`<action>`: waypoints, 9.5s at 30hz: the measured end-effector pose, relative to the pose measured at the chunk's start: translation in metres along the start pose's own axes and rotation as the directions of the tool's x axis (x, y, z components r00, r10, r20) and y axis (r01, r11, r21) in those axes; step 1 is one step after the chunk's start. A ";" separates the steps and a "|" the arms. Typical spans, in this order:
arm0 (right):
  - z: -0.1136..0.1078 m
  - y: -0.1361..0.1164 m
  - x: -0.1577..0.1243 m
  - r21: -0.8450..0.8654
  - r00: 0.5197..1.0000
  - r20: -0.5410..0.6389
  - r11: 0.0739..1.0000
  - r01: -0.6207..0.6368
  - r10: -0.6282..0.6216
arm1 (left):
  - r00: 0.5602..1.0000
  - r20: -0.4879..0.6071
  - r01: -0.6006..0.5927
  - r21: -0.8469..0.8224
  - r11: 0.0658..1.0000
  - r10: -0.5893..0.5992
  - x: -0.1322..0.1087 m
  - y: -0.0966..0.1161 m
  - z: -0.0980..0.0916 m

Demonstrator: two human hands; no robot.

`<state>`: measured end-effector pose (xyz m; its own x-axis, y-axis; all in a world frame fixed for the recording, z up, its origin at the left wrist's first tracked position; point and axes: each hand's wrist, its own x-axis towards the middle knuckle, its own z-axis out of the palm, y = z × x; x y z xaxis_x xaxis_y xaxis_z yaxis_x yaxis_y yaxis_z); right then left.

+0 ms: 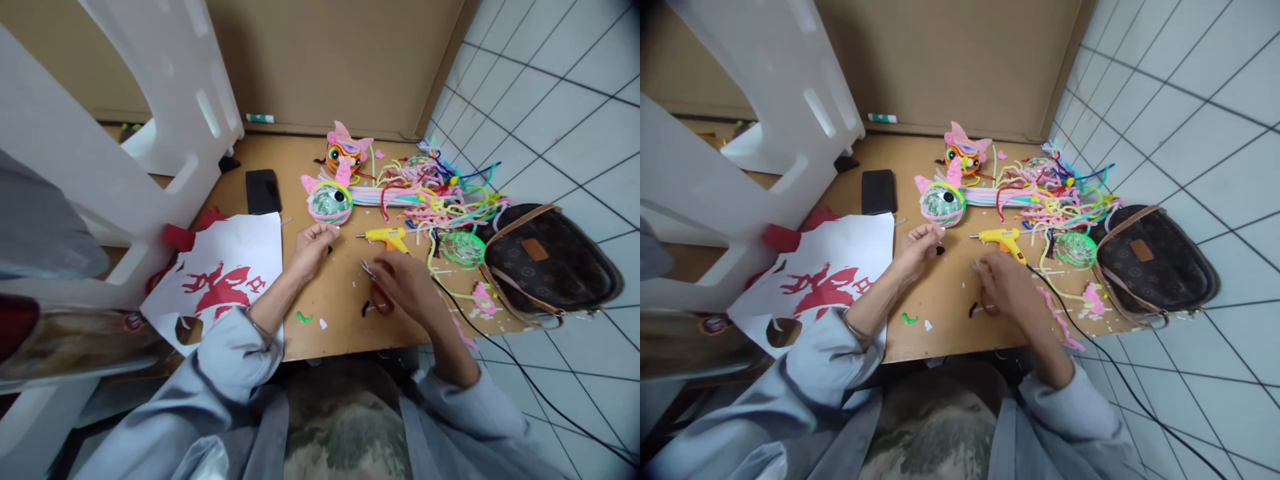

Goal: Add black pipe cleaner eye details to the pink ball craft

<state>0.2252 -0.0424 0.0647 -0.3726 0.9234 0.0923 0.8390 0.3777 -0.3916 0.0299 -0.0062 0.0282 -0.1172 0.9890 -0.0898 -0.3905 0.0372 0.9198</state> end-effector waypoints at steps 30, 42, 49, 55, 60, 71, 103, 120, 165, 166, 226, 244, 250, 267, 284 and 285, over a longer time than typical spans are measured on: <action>0.018 0.002 0.070 0.905 0.989 0.123 0.418 -0.077 -0.085 | 0.998 0.054 0.027 -0.175 0.984 -0.017 0.004 0.018 -0.008; 0.011 0.001 0.067 0.812 0.930 0.325 0.555 -0.182 -0.170 | 0.980 0.177 0.112 -0.146 0.983 -0.085 0.002 0.018 -0.009; 0.007 0.002 0.068 0.803 0.926 0.352 0.552 -0.226 -0.134 | 0.971 0.203 0.151 -0.127 0.980 -0.123 0.003 0.018 -0.009; 0.004 0.003 0.068 0.769 0.919 0.376 0.593 -0.238 -0.119 | 0.970 0.211 0.150 -0.128 0.980 -0.121 0.003 0.017 -0.009; 0.004 0.006 0.067 0.755 0.924 0.360 0.623 -0.205 -0.131 | 0.971 0.204 0.152 -0.128 0.980 -0.124 0.003 0.017 -0.009; 0.001 0.006 0.067 0.749 0.915 0.369 0.635 -0.190 -0.161 | 0.969 0.208 0.160 -0.122 0.980 -0.133 0.003 0.016 -0.010; 0.000 0.005 0.068 0.750 0.926 0.356 0.630 -0.202 -0.126 | 0.966 0.220 0.164 -0.128 0.978 -0.133 0.003 0.017 -0.010; 0.003 0.007 0.069 0.727 0.928 0.362 0.651 -0.218 -0.094 | 0.966 0.221 0.161 -0.109 0.981 -0.134 0.004 0.013 -0.011; 0.001 0.005 0.069 0.714 0.937 0.338 0.673 -0.195 -0.087 | 0.974 0.185 0.150 -0.112 0.982 -0.128 0.004 0.015 -0.010; 0.000 0.005 0.069 0.714 0.937 0.339 0.673 -0.194 -0.089 | 0.974 0.186 0.148 -0.113 0.983 -0.125 0.004 0.016 -0.010; 0.000 0.008 0.068 0.725 0.905 0.406 0.647 -0.236 -0.124 | 0.973 0.194 0.146 -0.101 0.984 -0.124 0.005 0.020 -0.014; 0.004 0.013 0.071 0.703 0.942 0.314 0.696 -0.145 -0.121 | 0.984 0.152 0.113 -0.155 0.981 -0.090 0.008 0.022 -0.017; 0.012 0.016 0.072 0.138 0.960 0.275 0.990 0.008 -0.046 | 0.999 0.040 0.027 -0.186 0.982 -0.020 0.009 0.021 -0.019; 0.009 0.003 0.060 0.070 0.969 0.200 0.989 0.131 -0.143 | 0.991 0.079 0.114 -0.044 0.993 -0.110 0.003 0.006 -0.005; 0.025 -0.008 0.065 0.837 0.983 0.064 0.528 -0.146 0.169 | 0.966 0.190 0.183 -0.019 0.983 -0.176 -0.006 0.002 0.003; 0.025 -0.008 0.065 0.838 0.983 0.069 0.525 -0.150 0.170 | 0.965 0.194 0.186 -0.022 0.982 -0.178 -0.006 0.002 0.003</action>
<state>0.1842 0.0126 0.0515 -0.2511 0.9672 -0.0393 0.1636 0.0024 -0.9865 0.0323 -0.0119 0.0316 0.1332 0.9752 -0.1766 -0.4253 0.2172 0.8786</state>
